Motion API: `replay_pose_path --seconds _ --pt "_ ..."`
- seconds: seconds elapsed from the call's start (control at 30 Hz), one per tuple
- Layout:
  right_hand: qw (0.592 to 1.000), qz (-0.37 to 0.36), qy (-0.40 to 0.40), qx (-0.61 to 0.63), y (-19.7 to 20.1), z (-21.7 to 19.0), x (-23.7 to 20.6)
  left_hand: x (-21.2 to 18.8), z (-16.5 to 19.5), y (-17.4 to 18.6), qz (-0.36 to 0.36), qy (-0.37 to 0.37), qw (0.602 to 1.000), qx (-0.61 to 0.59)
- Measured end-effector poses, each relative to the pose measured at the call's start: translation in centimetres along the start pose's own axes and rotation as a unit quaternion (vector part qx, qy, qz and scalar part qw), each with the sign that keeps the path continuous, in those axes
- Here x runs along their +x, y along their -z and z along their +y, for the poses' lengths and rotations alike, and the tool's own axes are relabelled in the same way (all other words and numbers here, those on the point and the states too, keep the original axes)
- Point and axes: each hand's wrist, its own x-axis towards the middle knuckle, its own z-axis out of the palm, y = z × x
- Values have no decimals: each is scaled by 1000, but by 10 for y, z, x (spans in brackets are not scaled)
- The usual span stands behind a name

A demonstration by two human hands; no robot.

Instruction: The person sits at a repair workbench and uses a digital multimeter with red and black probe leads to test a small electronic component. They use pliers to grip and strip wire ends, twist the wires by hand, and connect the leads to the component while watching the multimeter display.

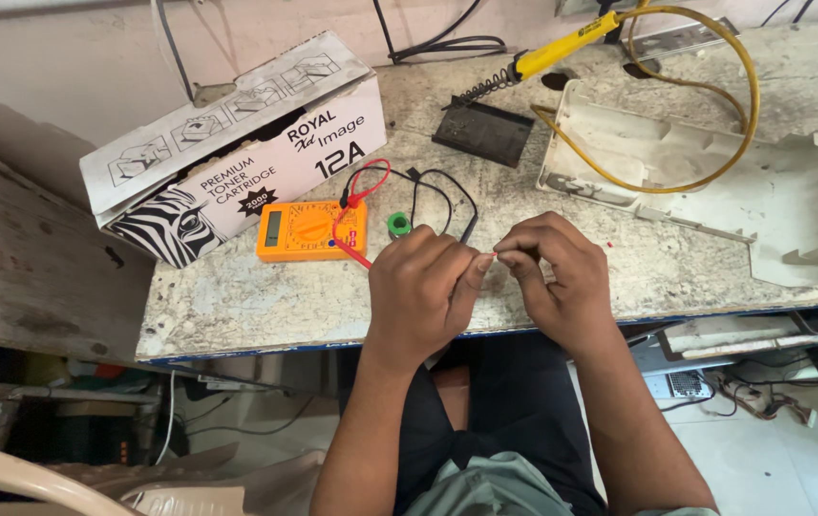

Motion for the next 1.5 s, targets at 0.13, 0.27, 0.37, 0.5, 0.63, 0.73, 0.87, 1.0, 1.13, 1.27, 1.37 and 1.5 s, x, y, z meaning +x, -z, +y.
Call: replay_pose_path --seconds 0.13,0.27,0.37,0.5,0.63,0.73,0.87,1.0,1.13,1.27,1.37,1.5 --pt "1000 -4 -12 9 0 0 0 -1 -3 -2 7 4 1000 9" --pt "1000 1 -16 5 0 0 0 -4 -5 -5 6 20 1000 18" --pt "1000 1 -23 5 0 0 0 -5 -7 -6 8 23 999 23" --pt "1000 0 -8 2 0 -1 1 -3 -7 -4 10 24 999 36" --pt "999 -1 -28 16 1 -2 1 1 -1 2 20 -2 1000 10" --pt "999 1 -29 14 0 -1 2 4 4 5 41 -22 999 13" --pt "999 4 -36 15 0 -2 1 3 5 5 15 -11 1000 20" --pt "1000 5 -26 14 1 -2 1 1 3 3 4 -14 1000 14" --pt "999 9 -40 20 2 -3 0 1 1 -1 -1 -8 1000 5" --pt "999 14 -39 26 0 0 0 0 0 0 -3 23 1000 11" --pt "996 26 -68 45 -1 6 -4 0 0 0 12 21 999 26" --pt "969 76 -151 181 -1 23 -14 0 0 0 42 38 998 20"
